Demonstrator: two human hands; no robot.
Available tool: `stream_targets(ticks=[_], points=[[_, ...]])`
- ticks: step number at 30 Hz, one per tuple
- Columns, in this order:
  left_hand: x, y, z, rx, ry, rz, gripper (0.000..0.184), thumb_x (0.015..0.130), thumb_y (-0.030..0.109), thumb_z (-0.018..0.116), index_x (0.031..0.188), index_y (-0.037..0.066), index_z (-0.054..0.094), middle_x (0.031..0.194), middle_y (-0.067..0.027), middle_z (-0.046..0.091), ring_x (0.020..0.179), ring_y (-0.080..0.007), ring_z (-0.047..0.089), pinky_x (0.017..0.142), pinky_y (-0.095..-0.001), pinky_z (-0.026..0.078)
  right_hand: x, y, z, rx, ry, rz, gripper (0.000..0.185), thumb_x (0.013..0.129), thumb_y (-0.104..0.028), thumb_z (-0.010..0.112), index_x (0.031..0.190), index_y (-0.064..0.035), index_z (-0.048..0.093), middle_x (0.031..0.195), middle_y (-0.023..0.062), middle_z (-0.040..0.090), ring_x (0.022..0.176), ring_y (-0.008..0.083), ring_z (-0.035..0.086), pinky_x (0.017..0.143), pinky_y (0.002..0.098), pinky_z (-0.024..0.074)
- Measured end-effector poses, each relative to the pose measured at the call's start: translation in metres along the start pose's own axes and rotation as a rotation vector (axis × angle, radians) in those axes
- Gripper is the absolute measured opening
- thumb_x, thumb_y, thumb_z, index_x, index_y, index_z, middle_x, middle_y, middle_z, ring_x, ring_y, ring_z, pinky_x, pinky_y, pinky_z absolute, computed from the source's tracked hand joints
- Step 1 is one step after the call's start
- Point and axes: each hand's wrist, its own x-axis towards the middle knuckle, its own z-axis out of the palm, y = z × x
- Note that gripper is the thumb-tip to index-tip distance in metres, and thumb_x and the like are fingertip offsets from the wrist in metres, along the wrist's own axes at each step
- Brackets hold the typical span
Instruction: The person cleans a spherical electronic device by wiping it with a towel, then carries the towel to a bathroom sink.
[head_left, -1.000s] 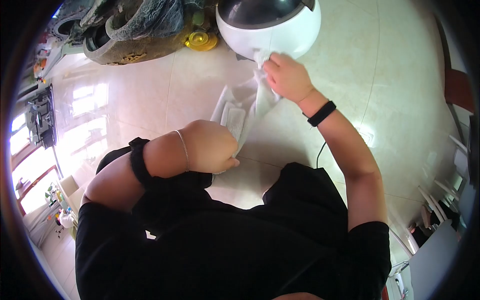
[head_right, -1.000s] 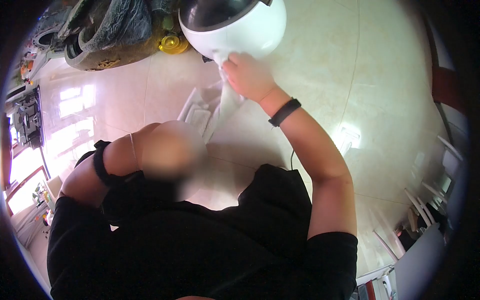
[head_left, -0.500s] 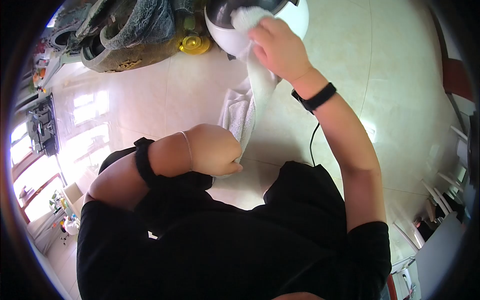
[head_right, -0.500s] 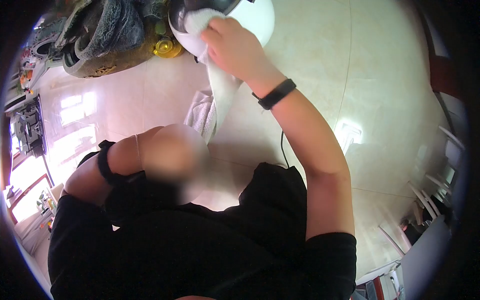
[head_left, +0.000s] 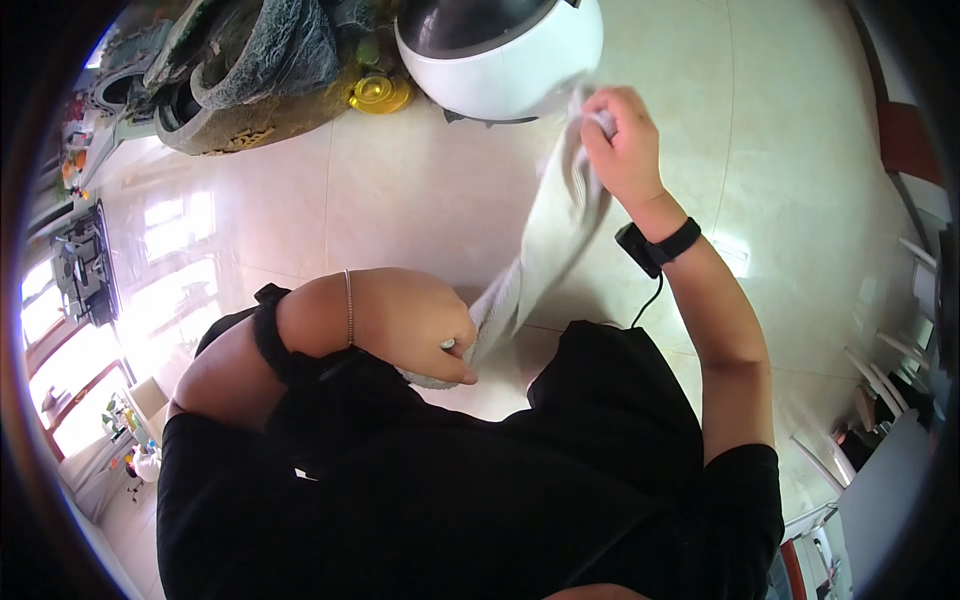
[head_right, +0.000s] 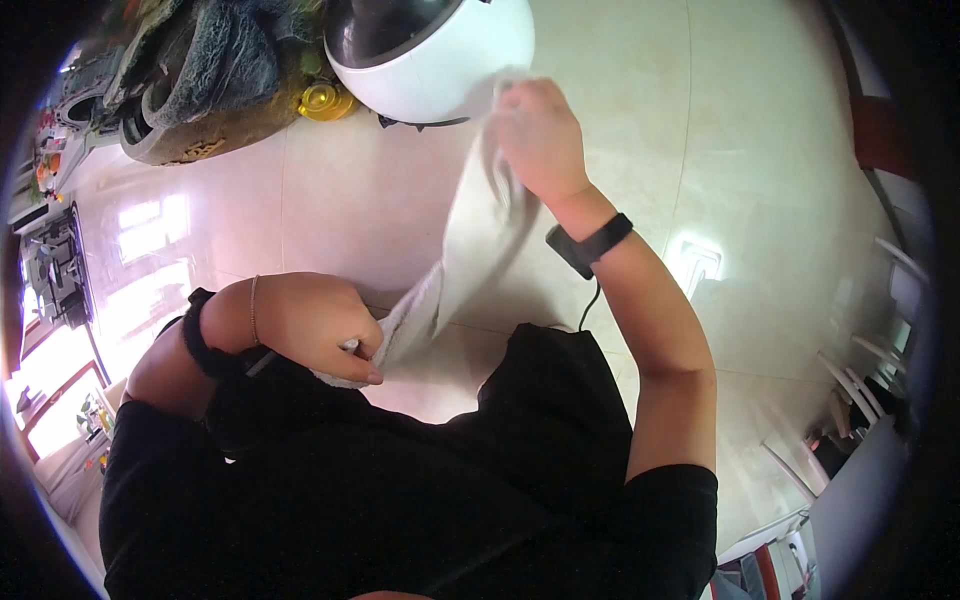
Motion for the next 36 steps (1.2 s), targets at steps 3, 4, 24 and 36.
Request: stream_targets(ticks=[3,4,24,36], points=[[0.001,0.002,-0.004,0.002,0.013,-0.011,0.034,0.082,0.040,0.058,0.076,0.008,0.066,0.068,-0.0133,0.063,0.066,-0.0316,0.060,0.060,-0.0384,0.046,0.019,-0.019,0.011,0.002,0.253,-0.256,0.020,0.072,-0.003,0.059,0.092,-0.0062,0.056,0.095,0.0124,0.057,0.088,0.0298,0.057,0.074,0.0349,0.0477],[0.002,0.002,-0.004,0.021,0.024,-0.016,0.034,0.082,0.041,0.058,0.076,0.008,0.066,0.068,-0.0134,0.063,0.065,-0.0317,0.060,0.060,-0.0386,0.046,0.026,-0.020,0.016,-0.002,0.235,-0.405,0.024,0.070,0.002,0.061,0.092,-0.0049,0.055,0.095,0.0143,0.057,0.085,0.0297,0.058,0.072,0.0326,0.0480],[0.006,-0.002,0.000,0.034,0.000,0.004,0.037,0.082,0.043,0.058,0.073,0.008,0.065,0.064,-0.0124,0.061,0.064,-0.0306,0.060,0.058,-0.0395,0.045,0.041,-0.028,0.024,-0.015,0.206,-0.365,0.019,0.072,-0.008,0.061,0.089,-0.0083,0.053,0.088,0.0091,0.055,0.083,0.0294,0.055,0.068,0.0381,0.0478],[0.001,-0.014,0.004,-0.036,0.012,0.074,0.034,0.081,0.041,0.060,0.071,0.009,0.064,0.064,-0.0091,0.061,0.061,-0.0279,0.059,0.057,-0.0366,0.045,0.072,-0.097,0.031,-0.519,-0.244,-0.006,0.081,0.080,-0.045,0.061,0.144,-0.0205,0.017,0.061,0.0101,0.059,0.053,0.0273,0.060,0.048,0.0359,0.0484]])
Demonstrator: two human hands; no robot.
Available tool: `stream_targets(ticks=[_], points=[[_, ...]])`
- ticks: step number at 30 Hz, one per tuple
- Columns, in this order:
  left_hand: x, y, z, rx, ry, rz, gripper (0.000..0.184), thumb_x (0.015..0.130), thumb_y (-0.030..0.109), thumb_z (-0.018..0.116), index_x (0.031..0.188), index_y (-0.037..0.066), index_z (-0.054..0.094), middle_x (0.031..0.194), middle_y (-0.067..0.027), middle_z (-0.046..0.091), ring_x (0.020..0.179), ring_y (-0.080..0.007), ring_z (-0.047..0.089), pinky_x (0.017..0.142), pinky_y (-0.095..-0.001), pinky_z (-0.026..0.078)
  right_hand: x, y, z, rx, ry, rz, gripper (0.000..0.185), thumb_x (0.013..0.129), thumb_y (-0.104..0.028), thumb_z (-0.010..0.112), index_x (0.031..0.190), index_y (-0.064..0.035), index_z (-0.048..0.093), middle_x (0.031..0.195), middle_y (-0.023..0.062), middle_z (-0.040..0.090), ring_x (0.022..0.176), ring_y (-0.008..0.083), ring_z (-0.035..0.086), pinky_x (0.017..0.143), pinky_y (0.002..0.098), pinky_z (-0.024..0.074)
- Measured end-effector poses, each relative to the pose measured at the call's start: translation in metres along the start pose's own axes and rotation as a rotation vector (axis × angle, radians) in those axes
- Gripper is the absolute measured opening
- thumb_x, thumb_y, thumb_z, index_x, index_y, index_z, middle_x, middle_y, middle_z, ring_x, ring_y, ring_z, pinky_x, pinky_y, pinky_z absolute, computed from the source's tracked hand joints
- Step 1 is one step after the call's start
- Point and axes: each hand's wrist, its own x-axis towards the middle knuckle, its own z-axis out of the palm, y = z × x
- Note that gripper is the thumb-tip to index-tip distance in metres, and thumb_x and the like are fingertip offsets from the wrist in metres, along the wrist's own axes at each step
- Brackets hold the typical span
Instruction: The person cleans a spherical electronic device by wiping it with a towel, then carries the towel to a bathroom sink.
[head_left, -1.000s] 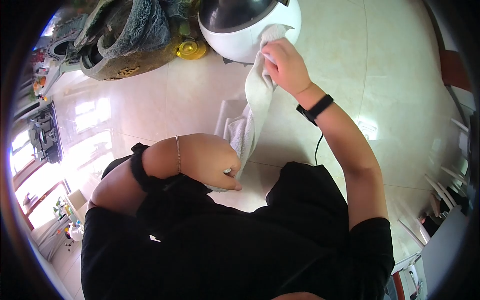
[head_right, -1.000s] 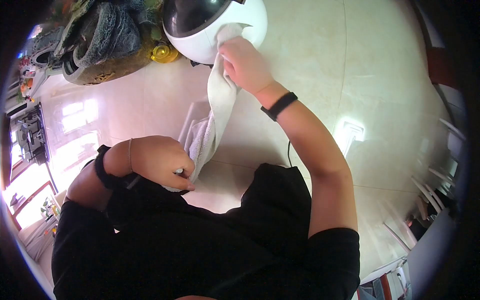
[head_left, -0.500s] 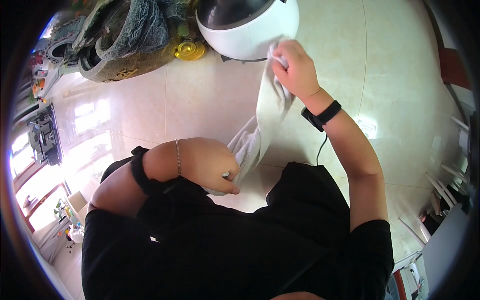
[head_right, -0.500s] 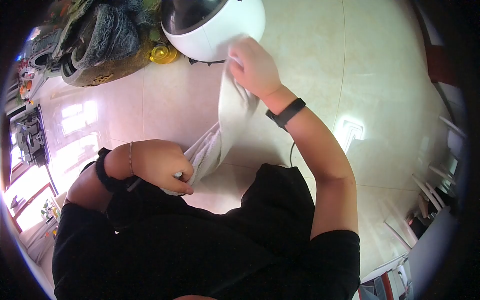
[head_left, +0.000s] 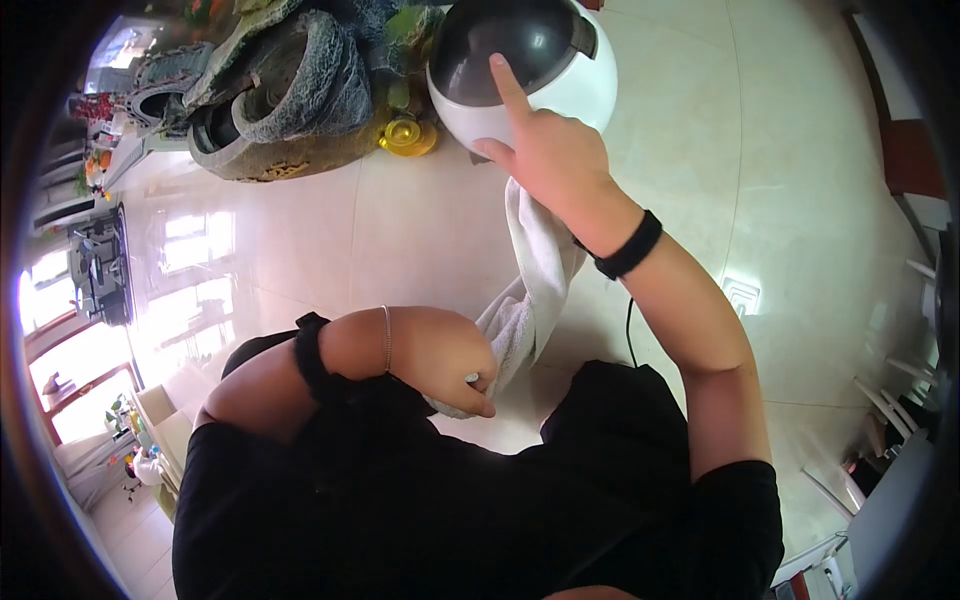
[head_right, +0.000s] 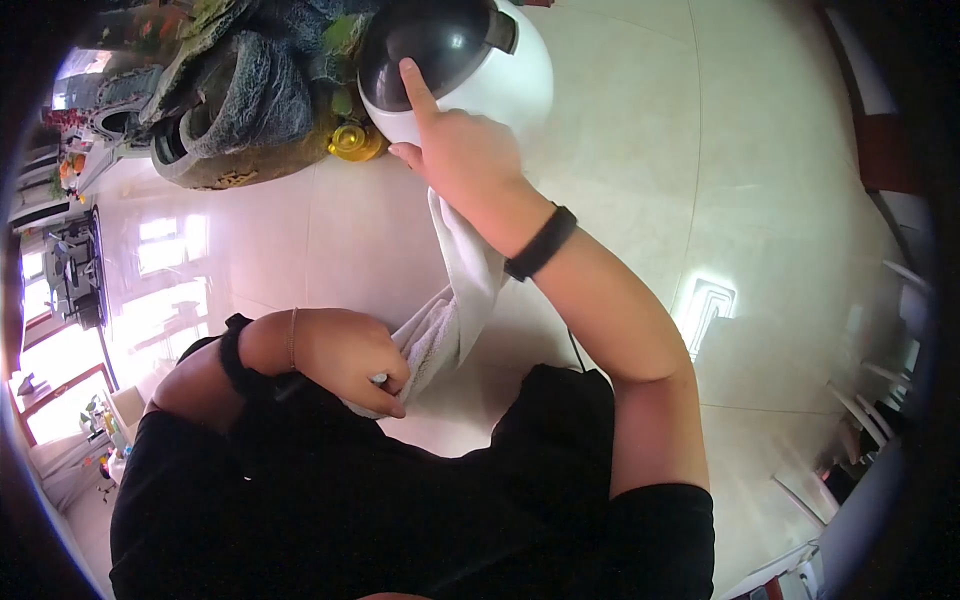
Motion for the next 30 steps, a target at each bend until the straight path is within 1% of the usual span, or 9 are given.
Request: stream_targets(ticks=[2,6,9,14,20,23,26,28,30], points=[[0.001,0.005,-0.001,0.057,0.025,-0.006,0.035,0.082,0.042,0.058,0.071,0.009,0.064,0.064,-0.0092,0.062,0.062,-0.0282,0.059,0.058,-0.0371,0.046,0.004,-0.004,-0.003,-0.027,-0.085,0.097,0.079,0.082,-0.042,0.060,0.144,-0.0213,0.017,0.062,0.0108,0.060,0.053,0.0268,0.060,0.048,0.0365,0.0489],[-0.002,0.011,-0.004,0.094,0.020,-0.021,0.036,0.083,0.042,0.057,0.072,0.009,0.064,0.065,-0.0096,0.062,0.063,-0.0287,0.059,0.058,-0.0378,0.045,-0.004,0.012,-0.001,-0.044,-0.014,0.053,0.077,0.082,-0.038,0.060,0.145,-0.0254,0.016,0.065,0.0098,0.060,0.054,0.0263,0.061,0.048,0.0368,0.0495],[-0.004,0.007,-0.002,0.083,0.002,-0.038,0.036,0.083,0.042,0.056,0.072,0.009,0.064,0.065,-0.0100,0.061,0.064,-0.0291,0.059,0.058,-0.0383,0.045,-0.012,0.031,0.005,-0.139,0.018,0.030,0.076,0.081,-0.035,0.061,0.143,-0.0351,0.018,0.068,0.0079,0.058,0.056,0.0243,0.061,0.048,0.0354,0.0502],[-0.003,0.005,0.002,0.061,0.016,-0.047,0.035,0.083,0.042,0.057,0.073,0.009,0.063,0.065,-0.0097,0.061,0.063,-0.0286,0.059,0.058,-0.0382,0.045,-0.022,0.072,-0.006,-0.217,0.122,-0.023,0.076,0.080,-0.038,0.062,0.143,-0.0345,0.019,0.068,0.0068,0.058,0.056,0.0236,0.061,0.049,0.0354,0.0503],[-0.002,0.006,0.001,0.018,0.029,0.035,0.034,0.084,0.041,0.057,0.075,0.009,0.063,0.066,-0.0097,0.061,0.063,-0.0285,0.059,0.059,-0.0374,0.045,-0.041,0.130,-0.027,-0.065,0.128,0.204,0.072,0.082,-0.039,0.061,0.143,-0.0297,0.022,0.071,0.0092,0.063,0.061,0.0258,0.063,0.057,0.0364,0.0507],[-0.001,0.005,0.000,0.010,0.035,0.048,0.034,0.084,0.041,0.057,0.075,0.008,0.063,0.066,-0.0100,0.061,0.063,-0.0288,0.059,0.060,-0.0372,0.045,-0.044,0.132,-0.033,-0.022,0.042,0.355,0.070,0.083,-0.032,0.057,0.143,-0.0300,0.020,0.073,0.0109,0.063,0.065,0.0280,0.063,0.061,0.0380,0.0508],[-0.001,0.007,-0.002,0.026,0.027,0.049,0.033,0.084,0.040,0.058,0.076,0.008,0.063,0.066,-0.0104,0.061,0.064,-0.0290,0.059,0.060,-0.0375,0.045,-0.040,0.136,-0.023,0.111,0.119,0.289,0.059,0.086,-0.032,0.055,0.140,-0.0259,0.033,0.069,0.0111,0.062,0.062,0.0285,0.061,0.063,0.0361,0.0498],[0.000,0.008,-0.002,0.027,0.022,0.037,0.032,0.084,0.040,0.058,0.077,0.009,0.063,0.066,-0.0105,0.061,0.064,-0.0291,0.059,0.060,-0.0376,0.045,-0.034,0.136,-0.019,0.368,0.101,0.344,0.052,0.087,-0.038,0.054,0.134,-0.0188,0.044,0.066,0.0118,0.060,0.062,0.0284,0.061,0.064,0.0336,0.0487],[-0.001,0.008,-0.002,0.028,0.017,0.026,0.032,0.084,0.040,0.058,0.077,0.009,0.063,0.067,-0.0106,0.061,0.064,-0.0292,0.059,0.060,-0.0376,0.045,-0.025,0.132,-0.016,0.396,0.132,0.355,0.055,0.086,-0.043,0.053,0.133,-0.0149,0.046,0.065,0.0122,0.060,0.063,0.0283,0.062,0.064,0.0333,0.0484]])
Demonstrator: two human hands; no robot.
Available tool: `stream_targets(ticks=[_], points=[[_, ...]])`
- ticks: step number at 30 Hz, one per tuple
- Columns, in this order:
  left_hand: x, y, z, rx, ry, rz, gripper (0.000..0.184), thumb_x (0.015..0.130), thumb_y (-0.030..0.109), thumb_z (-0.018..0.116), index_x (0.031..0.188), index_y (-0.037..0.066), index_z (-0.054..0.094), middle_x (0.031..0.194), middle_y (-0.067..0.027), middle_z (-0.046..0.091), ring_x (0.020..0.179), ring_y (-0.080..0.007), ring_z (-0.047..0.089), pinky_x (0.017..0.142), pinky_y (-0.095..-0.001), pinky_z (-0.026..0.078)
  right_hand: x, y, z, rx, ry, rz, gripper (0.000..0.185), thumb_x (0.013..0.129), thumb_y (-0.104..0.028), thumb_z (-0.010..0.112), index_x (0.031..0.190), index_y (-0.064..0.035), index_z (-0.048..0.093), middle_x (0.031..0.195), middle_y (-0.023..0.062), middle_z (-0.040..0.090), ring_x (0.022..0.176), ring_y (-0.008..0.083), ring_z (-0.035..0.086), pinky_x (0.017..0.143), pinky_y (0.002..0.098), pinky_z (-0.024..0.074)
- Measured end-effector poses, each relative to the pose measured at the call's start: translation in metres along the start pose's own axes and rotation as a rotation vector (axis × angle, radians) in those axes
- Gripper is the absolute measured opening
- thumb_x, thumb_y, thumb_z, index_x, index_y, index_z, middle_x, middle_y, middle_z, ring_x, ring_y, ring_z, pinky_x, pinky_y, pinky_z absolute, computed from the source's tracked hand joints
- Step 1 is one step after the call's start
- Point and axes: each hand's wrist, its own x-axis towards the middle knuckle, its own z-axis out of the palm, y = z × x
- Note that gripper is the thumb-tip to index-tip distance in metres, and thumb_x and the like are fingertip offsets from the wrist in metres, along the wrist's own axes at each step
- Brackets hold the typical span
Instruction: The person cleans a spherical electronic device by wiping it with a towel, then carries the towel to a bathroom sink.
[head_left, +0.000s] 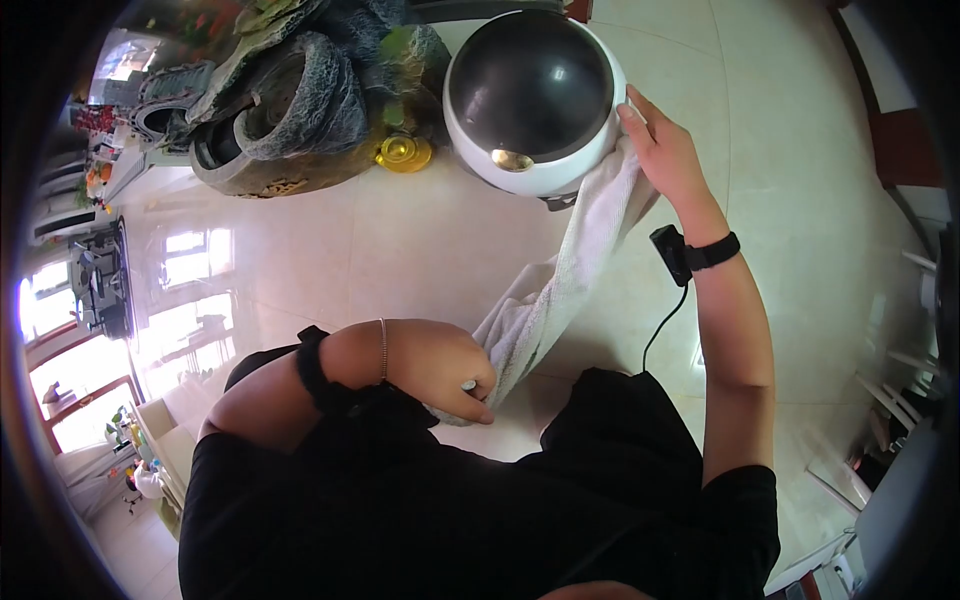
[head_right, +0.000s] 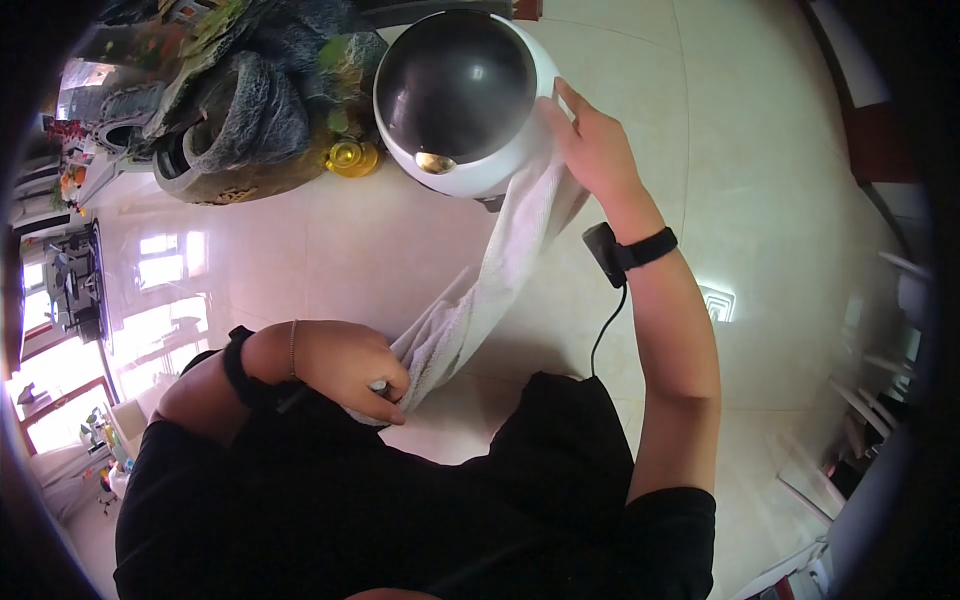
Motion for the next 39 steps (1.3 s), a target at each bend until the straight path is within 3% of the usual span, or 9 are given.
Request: stream_targets(ticks=[11,17,21,22,24,26,30,34,39], points=[[-0.004,-0.003,-0.003,-0.010,0.007,-0.016,0.033,0.083,0.039,0.058,0.078,0.008,0.063,0.068,-0.0113,0.062,0.065,-0.0294,0.060,0.060,-0.0375,0.045,0.019,-0.012,0.002,0.039,-0.021,0.112,0.072,0.082,-0.058,0.051,0.131,-0.0064,0.046,0.075,0.0152,0.064,0.069,0.0255,0.063,0.067,0.0324,0.0490],[-0.012,-0.005,-0.006,-0.158,-0.091,-0.012,0.033,0.085,0.041,0.057,0.079,0.008,0.063,0.068,-0.0079,0.062,0.065,-0.0248,0.060,0.061,-0.0348,0.045,-0.009,-0.003,-0.013,0.627,0.206,0.145,0.038,0.083,-0.025,0.065,0.111,-0.0038,0.054,0.080,0.0062,0.060,0.079,0.0142,0.059,0.071,0.0259,0.0473],[-0.012,-0.005,-0.012,-0.263,-0.153,0.068,0.032,0.086,0.040,0.058,0.080,0.008,0.062,0.069,-0.0062,0.062,0.065,-0.0204,0.060,0.062,-0.0321,0.044,-0.006,-0.090,-0.021,0.524,0.393,-0.689,0.039,0.077,0.000,0.061,0.114,-0.0042,0.049,0.102,0.0076,0.054,0.097,0.0149,0.051,0.079,0.0268,0.0456],[-0.013,-0.002,-0.015,-0.334,-0.183,0.101,0.031,0.086,0.038,0.058,0.080,0.007,0.061,0.068,-0.0059,0.061,0.065,-0.0180,0.059,0.062,-0.0308,0.044,-0.005,-0.106,-0.008,0.594,0.322,-0.685,0.046,0.072,0.001,0.059,0.116,-0.0073,0.050,0.102,0.0077,0.056,0.095,0.0193,0.055,0.083,0.0315,0.0458],[-0.012,0.000,-0.017,-0.399,-0.213,0.127,0.031,0.086,0.036,0.059,0.080,0.006,0.061,0.068,-0.0056,0.060,0.065,-0.0157,0.058,0.062,-0.0295,0.043,0.011,-0.124,0.007,-0.085,0.231,-0.847,0.053,0.068,-0.003,0.060,0.120,-0.0132,0.053,0.124,0.0122,0.049,0.106,0.0306,0.051,0.097,0.0462,0.0384],[-0.012,-0.002,-0.016,-0.522,-0.228,0.189,0.030,0.087,0.032,0.060,0.079,0.004,0.059,0.067,-0.0052,0.058,0.064,-0.0121,0.055,0.061,-0.0280,0.042,0.015,-0.120,0.045,-0.274,0.369,-0.910,0.046,0.071,-0.006,0.058,0.117,-0.0118,0.055,0.121,0.0104,0.052,0.106,0.0284,0.051,0.098,0.0460,0.0370],[-0.015,-0.002,-0.015,-0.509,-0.204,0.181,0.029,0.087,0.031,0.060,0.078,0.003,0.059,0.066,-0.0051,0.057,0.063,-0.0111,0.053,0.061,-0.0277,0.042,-0.010,-0.098,0.105,-0.524,0.049,-1.019,0.022,0.078,-0.010,0.051,0.098,-0.0096,0.061,0.109,0.0055,0.058,0.109,0.0249,0.050,0.096,0.0422,0.0403],[-0.014,-0.001,-0.006,-0.480,-0.204,0.193,0.034,0.087,0.036,0.059,0.077,0.003,0.059,0.065,-0.0037,0.056,0.061,-0.0111,0.051,0.058,-0.0279,0.041,-0.057,-0.062,0.147,-0.570,-0.923,-0.599,0.012,0.078,-0.007,0.049,0.084,-0.0058,0.059,0.093,0.0117,0.061,0.091,0.0293,0.058,0.080,0.0392,0.0475],[-0.011,-0.001,-0.002,-0.437,-0.243,0.173,0.038,0.086,0.040,0.059,0.076,0.003,0.060,0.064,-0.0026,0.056,0.062,-0.0117,0.052,0.060,-0.0281,0.042,-0.069,-0.084,0.089,0.194,-0.786,-0.626,0.020,0.075,0.000,0.046,0.090,-0.0055,0.058,0.091,0.0127,0.061,0.090,0.0298,0.059,0.078,0.0384,0.0489]])
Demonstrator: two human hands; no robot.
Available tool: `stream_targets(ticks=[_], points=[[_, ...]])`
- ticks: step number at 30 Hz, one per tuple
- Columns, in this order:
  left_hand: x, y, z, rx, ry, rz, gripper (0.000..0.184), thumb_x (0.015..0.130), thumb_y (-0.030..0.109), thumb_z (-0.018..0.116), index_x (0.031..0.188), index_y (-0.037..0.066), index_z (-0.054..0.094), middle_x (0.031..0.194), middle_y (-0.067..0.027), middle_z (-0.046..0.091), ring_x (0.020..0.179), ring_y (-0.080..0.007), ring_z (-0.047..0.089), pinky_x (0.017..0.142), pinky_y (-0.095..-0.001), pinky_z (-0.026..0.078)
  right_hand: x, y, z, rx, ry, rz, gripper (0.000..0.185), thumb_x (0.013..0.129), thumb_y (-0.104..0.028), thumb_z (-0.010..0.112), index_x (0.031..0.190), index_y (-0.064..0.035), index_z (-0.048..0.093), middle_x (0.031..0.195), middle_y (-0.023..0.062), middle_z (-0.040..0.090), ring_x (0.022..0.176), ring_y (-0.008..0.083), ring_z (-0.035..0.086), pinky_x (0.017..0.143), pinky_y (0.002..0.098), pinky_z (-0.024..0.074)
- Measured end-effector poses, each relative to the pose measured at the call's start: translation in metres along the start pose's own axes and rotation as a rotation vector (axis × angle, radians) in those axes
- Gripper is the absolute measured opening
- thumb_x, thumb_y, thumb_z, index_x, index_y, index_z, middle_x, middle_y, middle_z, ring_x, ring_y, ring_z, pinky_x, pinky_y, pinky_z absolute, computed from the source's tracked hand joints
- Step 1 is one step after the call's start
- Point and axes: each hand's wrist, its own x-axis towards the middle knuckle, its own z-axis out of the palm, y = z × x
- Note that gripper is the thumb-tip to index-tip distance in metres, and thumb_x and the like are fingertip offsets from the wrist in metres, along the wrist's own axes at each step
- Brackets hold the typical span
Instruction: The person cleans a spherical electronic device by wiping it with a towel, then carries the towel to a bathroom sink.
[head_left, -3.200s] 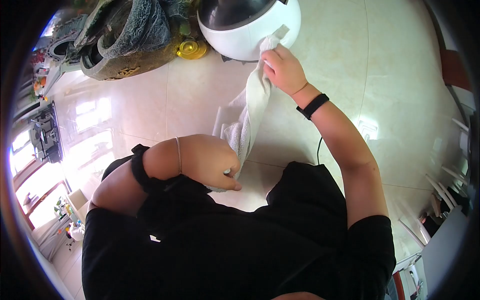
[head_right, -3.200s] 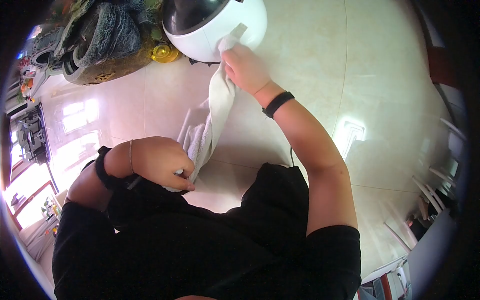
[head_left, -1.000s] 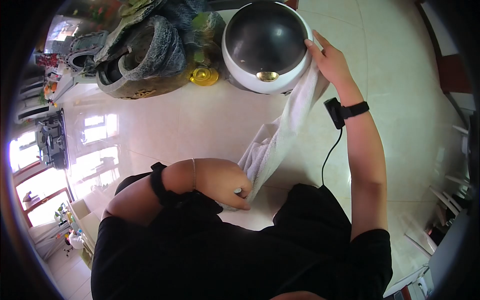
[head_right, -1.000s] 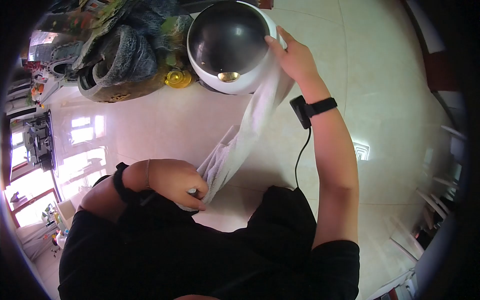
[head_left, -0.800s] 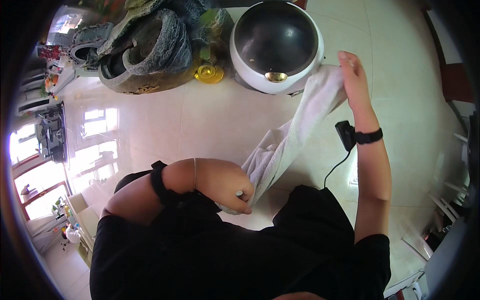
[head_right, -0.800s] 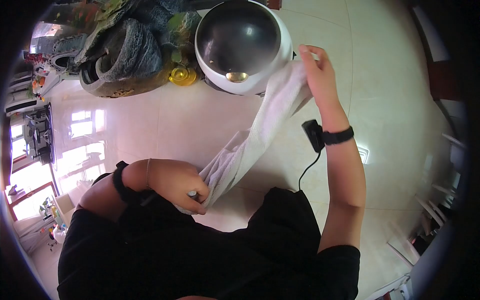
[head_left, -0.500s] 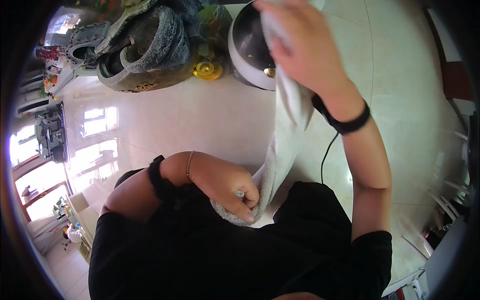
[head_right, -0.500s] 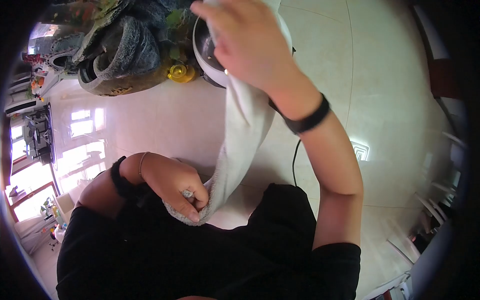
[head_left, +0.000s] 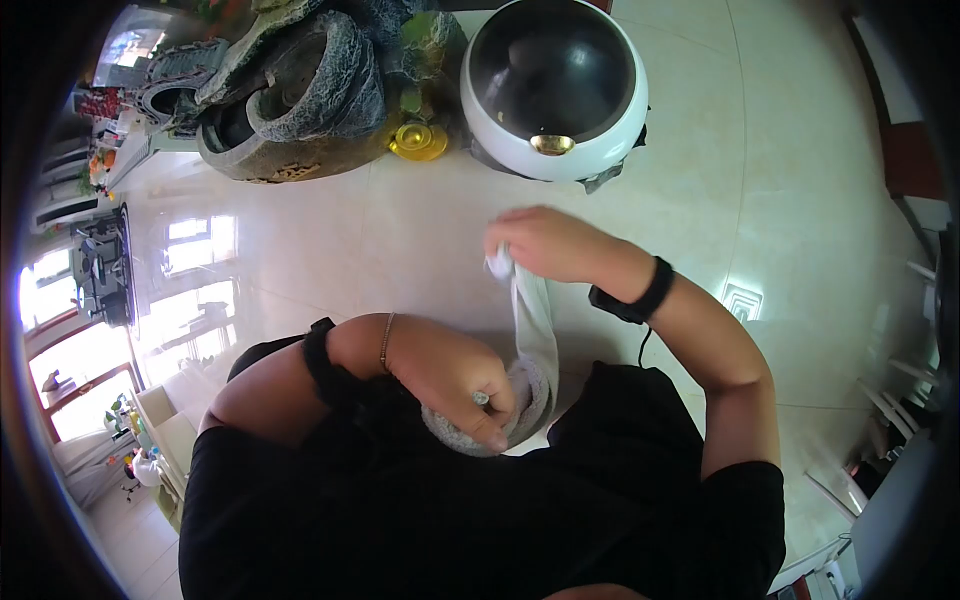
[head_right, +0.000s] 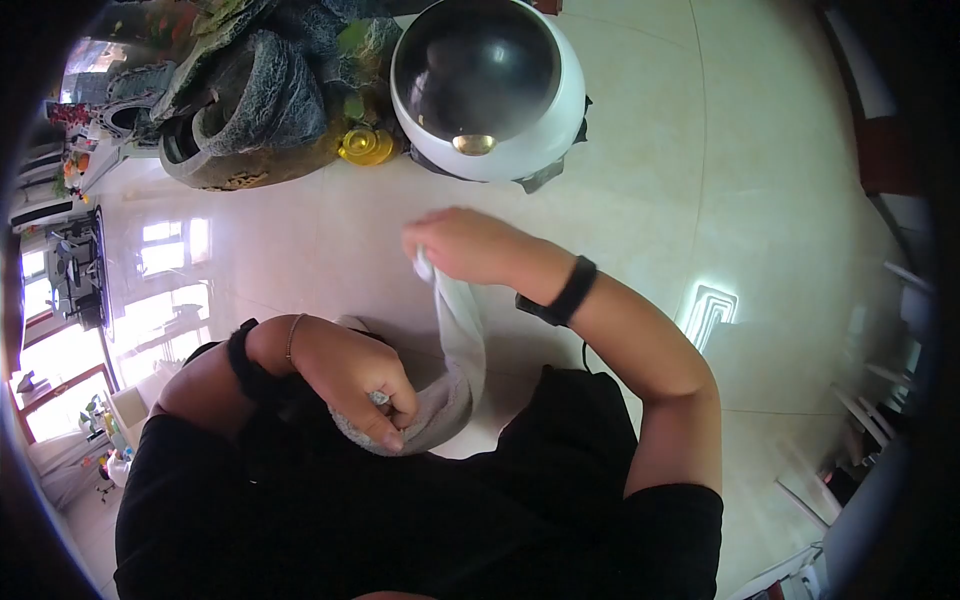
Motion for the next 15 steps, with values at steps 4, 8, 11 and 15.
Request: stream_targets(ticks=[4,8,11,15], points=[[0.003,0.002,-0.001,-0.015,-0.002,0.038,0.032,0.088,0.034,0.059,0.079,0.004,0.060,0.067,-0.0036,0.058,0.064,-0.0118,0.053,0.060,-0.0276,0.042,0.011,-0.033,-0.063,-0.504,0.832,-0.332,0.041,0.066,0.010,0.054,0.103,-0.0065,0.058,0.112,0.0090,0.059,0.099,0.0295,0.057,0.085,0.0360,0.0470],[0.006,0.003,-0.001,-0.017,0.055,0.080,0.032,0.088,0.032,0.060,0.076,0.002,0.057,0.066,-0.0036,0.056,0.062,-0.0119,0.051,0.059,-0.0277,0.041,0.034,0.002,-0.072,-0.763,0.798,-0.207,0.027,0.073,-0.001,0.054,0.099,-0.0065,0.058,0.110,0.0070,0.059,0.098,0.0278,0.056,0.090,0.0365,0.0439],[0.007,0.002,-0.001,-0.011,0.111,0.104,0.032,0.088,0.031,0.060,0.075,0.002,0.055,0.065,-0.0039,0.054,0.061,-0.0115,0.050,0.058,-0.0277,0.041,0.036,0.025,-0.043,-0.908,0.737,-0.240,0.021,0.075,-0.008,0.052,0.095,-0.0077,0.057,0.104,0.0070,0.059,0.095,0.0258,0.057,0.091,0.0363,0.0433],[0.009,0.003,0.005,-0.003,0.082,0.102,0.032,0.088,0.031,0.060,0.076,0.002,0.056,0.065,-0.0040,0.055,0.061,-0.0112,0.050,0.058,-0.0278,0.040,0.031,0.038,0.003,-0.949,0.522,-0.219,0.010,0.075,-0.011,0.052,0.084,-0.0080,0.057,0.087,0.0077,0.057,0.088,0.0249,0.058,0.086,0.0380,0.0455]])
